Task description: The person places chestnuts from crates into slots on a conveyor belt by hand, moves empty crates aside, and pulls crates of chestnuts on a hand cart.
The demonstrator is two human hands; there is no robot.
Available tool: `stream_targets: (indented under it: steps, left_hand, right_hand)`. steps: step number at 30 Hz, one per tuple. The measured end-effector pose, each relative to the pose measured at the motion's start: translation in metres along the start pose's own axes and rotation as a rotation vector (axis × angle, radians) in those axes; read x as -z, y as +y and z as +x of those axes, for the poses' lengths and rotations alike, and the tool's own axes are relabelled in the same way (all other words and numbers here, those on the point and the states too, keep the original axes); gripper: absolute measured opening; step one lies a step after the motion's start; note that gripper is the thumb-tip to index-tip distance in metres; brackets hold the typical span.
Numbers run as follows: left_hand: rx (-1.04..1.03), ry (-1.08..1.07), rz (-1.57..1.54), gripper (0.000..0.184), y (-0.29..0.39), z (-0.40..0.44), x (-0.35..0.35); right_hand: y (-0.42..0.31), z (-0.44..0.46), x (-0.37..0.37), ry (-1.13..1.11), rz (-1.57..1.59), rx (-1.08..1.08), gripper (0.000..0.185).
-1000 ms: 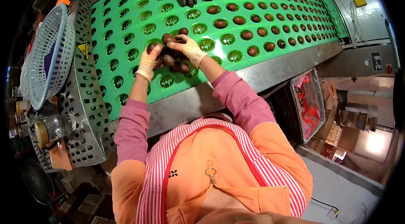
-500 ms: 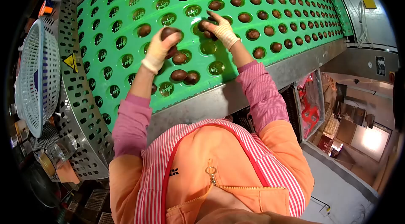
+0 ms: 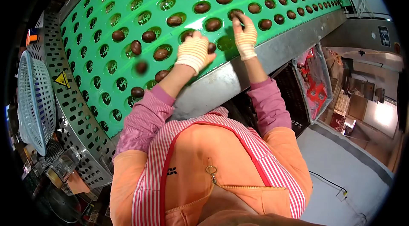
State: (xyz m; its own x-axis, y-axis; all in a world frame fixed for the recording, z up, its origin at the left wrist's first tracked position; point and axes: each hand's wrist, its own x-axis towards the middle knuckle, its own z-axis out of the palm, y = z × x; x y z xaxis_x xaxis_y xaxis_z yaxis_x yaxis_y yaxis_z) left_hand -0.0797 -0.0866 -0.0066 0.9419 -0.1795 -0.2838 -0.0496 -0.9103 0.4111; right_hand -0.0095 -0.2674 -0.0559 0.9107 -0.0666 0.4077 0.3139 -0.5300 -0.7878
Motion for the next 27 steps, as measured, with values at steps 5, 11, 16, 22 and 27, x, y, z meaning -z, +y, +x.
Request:
stream_targets:
  steps: [5,11,16,22,27]
  left_hand:
    - [-0.076,-0.117,0.137,0.050,0.012,-0.003,-0.015]
    - [-0.407,0.147,0.007,0.050,0.035,0.042,-0.040]
    - [-0.316,0.313,-0.080,0.069,-0.011,0.007,-0.015]
    - [0.075,0.366,0.245,0.062,-0.118,-0.101,-0.018]
    - [0.050,0.215,0.140,0.060,-0.123,-0.109,-0.051]
  right_hand:
    - [0.007,-0.053,0.043,0.008,-0.074,0.002,0.028]
    - [0.005,-0.074,0.040,0.076,-0.224,0.078,0.026]
    - [0.008,-0.073,0.041,0.070,-0.205,0.040,0.028]
    - [0.012,-0.072,0.037,0.053,-0.218,0.044,0.025]
    - [0.010,-0.071,0.037,0.034,-0.265,0.047,0.023]
